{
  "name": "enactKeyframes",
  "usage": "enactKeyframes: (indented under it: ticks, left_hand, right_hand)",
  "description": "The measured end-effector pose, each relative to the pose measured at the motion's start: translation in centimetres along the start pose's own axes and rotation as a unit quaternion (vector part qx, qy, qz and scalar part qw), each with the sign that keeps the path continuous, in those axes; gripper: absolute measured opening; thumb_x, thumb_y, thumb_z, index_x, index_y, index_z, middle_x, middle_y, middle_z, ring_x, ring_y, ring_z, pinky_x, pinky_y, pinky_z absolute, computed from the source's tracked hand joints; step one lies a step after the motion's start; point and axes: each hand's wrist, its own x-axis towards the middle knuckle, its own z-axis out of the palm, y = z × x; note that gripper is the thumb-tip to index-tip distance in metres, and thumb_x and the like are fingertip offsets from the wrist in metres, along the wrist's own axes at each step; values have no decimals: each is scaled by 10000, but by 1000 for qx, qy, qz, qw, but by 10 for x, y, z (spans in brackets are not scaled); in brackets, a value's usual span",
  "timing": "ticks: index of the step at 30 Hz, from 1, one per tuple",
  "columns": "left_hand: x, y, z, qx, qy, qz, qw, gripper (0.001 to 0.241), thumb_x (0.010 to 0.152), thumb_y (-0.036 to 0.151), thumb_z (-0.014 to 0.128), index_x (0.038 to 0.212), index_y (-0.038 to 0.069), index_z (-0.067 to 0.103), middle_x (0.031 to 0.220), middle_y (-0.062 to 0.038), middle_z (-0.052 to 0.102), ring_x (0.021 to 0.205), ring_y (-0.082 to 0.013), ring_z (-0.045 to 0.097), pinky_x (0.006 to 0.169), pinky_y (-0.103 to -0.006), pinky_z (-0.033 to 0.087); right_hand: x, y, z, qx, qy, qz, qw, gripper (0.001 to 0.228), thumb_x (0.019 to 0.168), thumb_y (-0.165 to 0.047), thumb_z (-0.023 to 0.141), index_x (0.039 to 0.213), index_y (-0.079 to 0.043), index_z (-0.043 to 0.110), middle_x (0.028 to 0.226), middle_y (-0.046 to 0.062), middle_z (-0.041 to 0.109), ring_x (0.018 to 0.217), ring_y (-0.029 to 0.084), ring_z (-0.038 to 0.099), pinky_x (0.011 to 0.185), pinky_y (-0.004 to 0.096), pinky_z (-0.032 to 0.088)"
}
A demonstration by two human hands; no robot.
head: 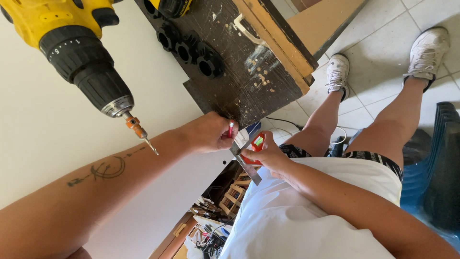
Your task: Attaching plastic feet to the bottom of a white cabinet using a power drill and a combination square for alignment.
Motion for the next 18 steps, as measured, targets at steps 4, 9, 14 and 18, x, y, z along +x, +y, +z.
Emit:
enactKeyframes:
  ticks: [4, 9, 14, 18]
  left_hand:
    - [3, -1, 1, 8, -13, -1, 1000, 154, 951, 159, 638, 934, 64, 758, 763, -178, 745, 741, -341, 765, 709, -433, 626]
    - [2, -3, 3, 7, -7, -6, 1000, 146, 939, 160, 648, 943, 70, 763, 770, -179, 749, 743, -346, 769, 706, -436, 630]
    - [-2, -1, 3, -6, -4, -5, 1000, 148, 927, 156, 657, 947, 68, 774, 796, -182, 761, 778, -359, 776, 743, -442, 636]
    - [-1, -4, 4, 1, -3, -2, 1000, 146, 916, 156, 671, 962, 56, 768, 816, -202, 762, 801, -388, 779, 753, -463, 637]
  right_hand:
    - [-1, 0, 0, -13, -5, -5, 1000, 1027, 750, -192, 989, 1497, -87, 293, 1350, 203, 577, 1235, 308, 571, 1041, 463, 539]
    - [-4, 3, 1, -5, -4, -13, 1000, 1003, 760, -176, 977, 1488, -83, 293, 1337, 199, 569, 1226, 300, 556, 1038, 465, 539]
    - [-3, 6, 2, -1, -6, -16, 1000, 1024, 752, -202, 988, 1493, -83, 291, 1347, 205, 572, 1230, 302, 566, 1040, 467, 540]
    - [-7, 3, 5, -7, -4, -14, 1000, 997, 763, -177, 976, 1486, -78, 296, 1330, 208, 566, 1237, 319, 554, 1047, 469, 539]
